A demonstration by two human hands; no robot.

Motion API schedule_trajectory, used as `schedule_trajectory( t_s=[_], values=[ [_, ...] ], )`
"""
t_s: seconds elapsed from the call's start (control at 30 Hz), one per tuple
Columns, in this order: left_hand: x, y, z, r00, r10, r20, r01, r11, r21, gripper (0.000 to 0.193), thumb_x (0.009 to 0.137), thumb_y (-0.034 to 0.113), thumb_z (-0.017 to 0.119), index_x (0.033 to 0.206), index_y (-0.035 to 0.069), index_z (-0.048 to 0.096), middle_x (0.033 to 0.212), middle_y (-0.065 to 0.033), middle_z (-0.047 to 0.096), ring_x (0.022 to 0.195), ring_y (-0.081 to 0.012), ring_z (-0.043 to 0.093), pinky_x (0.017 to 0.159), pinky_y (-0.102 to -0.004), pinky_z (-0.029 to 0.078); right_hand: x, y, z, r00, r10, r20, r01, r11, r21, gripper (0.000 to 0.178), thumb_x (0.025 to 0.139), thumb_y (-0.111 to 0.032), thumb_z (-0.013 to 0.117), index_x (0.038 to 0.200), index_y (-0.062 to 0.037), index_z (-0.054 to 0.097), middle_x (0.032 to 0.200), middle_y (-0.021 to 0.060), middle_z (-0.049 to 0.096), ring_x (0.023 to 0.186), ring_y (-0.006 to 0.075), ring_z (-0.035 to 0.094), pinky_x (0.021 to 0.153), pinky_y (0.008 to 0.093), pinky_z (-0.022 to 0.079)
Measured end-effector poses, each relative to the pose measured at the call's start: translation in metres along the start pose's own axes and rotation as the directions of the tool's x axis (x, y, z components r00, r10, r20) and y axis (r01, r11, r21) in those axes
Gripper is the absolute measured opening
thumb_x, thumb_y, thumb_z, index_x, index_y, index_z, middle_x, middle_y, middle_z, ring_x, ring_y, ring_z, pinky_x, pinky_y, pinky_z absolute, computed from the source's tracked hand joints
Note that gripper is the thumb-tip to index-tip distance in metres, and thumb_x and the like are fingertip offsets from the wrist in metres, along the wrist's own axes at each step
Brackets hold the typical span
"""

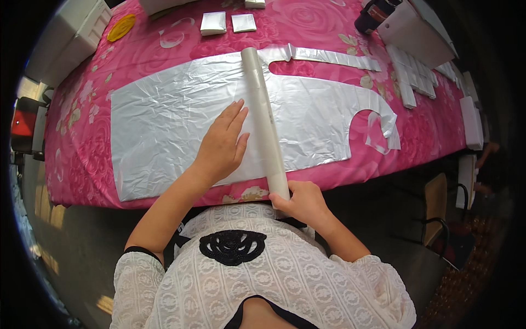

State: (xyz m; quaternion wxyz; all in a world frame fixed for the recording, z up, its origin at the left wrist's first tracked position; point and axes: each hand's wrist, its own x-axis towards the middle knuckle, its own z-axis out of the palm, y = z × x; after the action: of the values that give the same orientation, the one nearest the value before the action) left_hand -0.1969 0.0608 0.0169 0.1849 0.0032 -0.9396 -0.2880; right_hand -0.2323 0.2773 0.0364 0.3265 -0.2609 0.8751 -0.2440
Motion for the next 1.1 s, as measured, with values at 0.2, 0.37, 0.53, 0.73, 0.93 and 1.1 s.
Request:
schedule_trajectory(
  t_s=[0.2,0.37,0.53,0.73,0.93,1.1],
  values=[
    [-0.003,-0.002,0.043,0.997,-0.061,0.051,0.06,0.998,0.007,0.055,0.084,0.012,0.043,0.13,-0.012,0.027,0.138,-0.0271,0.025,0.13,-0.0382,0.022,0.107,-0.0429,0.019,0.0,0.0,0.0,1.0,-0.001,-0.019,0.001,1.0,-0.002,0.038,0.07,-0.038,0.064,0.077,-0.0005,0.065,0.065,0.0182,0.06,0.062,0.0331,0.06,0.058,0.0396,0.046],
    [-0.005,-0.011,0.05,0.992,-0.069,0.11,0.059,0.994,0.089,0.06,0.081,0.01,0.045,0.134,-0.007,0.022,0.14,-0.0245,0.022,0.132,-0.037,0.019,0.108,-0.0442,0.015,0.001,0.002,-0.002,1.0,-0.003,0.004,0.003,1.0,-0.005,0.039,0.07,-0.039,0.064,0.078,-0.0001,0.065,0.065,0.0184,0.06,0.062,0.0337,0.06,0.058,0.0394,0.046],
    [-0.004,-0.011,0.055,0.981,-0.105,0.162,0.054,0.956,0.289,0.062,0.08,0.018,0.042,0.132,-0.01,0.025,0.14,-0.0243,0.024,0.133,-0.0338,0.019,0.109,-0.0427,0.015,0.008,0.008,-0.005,0.993,-0.065,0.103,0.075,0.992,-0.097,0.045,0.071,-0.043,0.066,0.077,0.0015,0.064,0.065,0.0167,0.061,0.059,0.0302,0.061,0.056,0.0372,0.047],
    [-0.005,-0.009,0.057,0.981,-0.112,0.158,0.053,0.941,0.334,0.062,0.081,0.022,0.04,0.132,-0.01,0.025,0.14,-0.0242,0.024,0.133,-0.0331,0.018,0.109,-0.0423,0.012,0.075,-0.011,-0.032,0.975,-0.189,-0.114,0.189,0.982,-0.012,0.051,0.074,-0.047,0.062,0.072,0.0033,0.062,0.062,0.0155,0.06,0.059,0.0304,0.061,0.056,0.0375,0.047],
    [-0.002,-0.009,0.056,0.978,-0.115,0.173,0.06,0.954,0.295,0.062,0.08,0.018,0.041,0.133,-0.009,0.024,0.141,-0.0246,0.02,0.133,-0.0362,0.016,0.108,-0.0456,0.013,0.172,-0.039,-0.049,0.946,-0.184,-0.268,0.224,0.967,0.125,0.05,0.078,-0.041,0.061,0.094,0.006,0.059,0.08,0.0181,0.063,0.075,0.0275,0.063,0.067,0.0342,0.048],
    [-0.002,-0.009,0.056,0.975,-0.124,0.185,0.067,0.956,0.286,0.063,0.079,0.016,0.041,0.133,-0.01,0.023,0.141,-0.0253,0.019,0.133,-0.036,0.016,0.109,-0.0451,0.013,0.241,-0.036,-0.043,0.887,-0.24,-0.395,0.424,0.762,0.49,0.051,0.082,-0.028,0.059,0.12,0.0027,0.046,0.106,0.0118,0.059,0.092,0.02,0.058,0.078,0.0316,0.044]
  ],
)
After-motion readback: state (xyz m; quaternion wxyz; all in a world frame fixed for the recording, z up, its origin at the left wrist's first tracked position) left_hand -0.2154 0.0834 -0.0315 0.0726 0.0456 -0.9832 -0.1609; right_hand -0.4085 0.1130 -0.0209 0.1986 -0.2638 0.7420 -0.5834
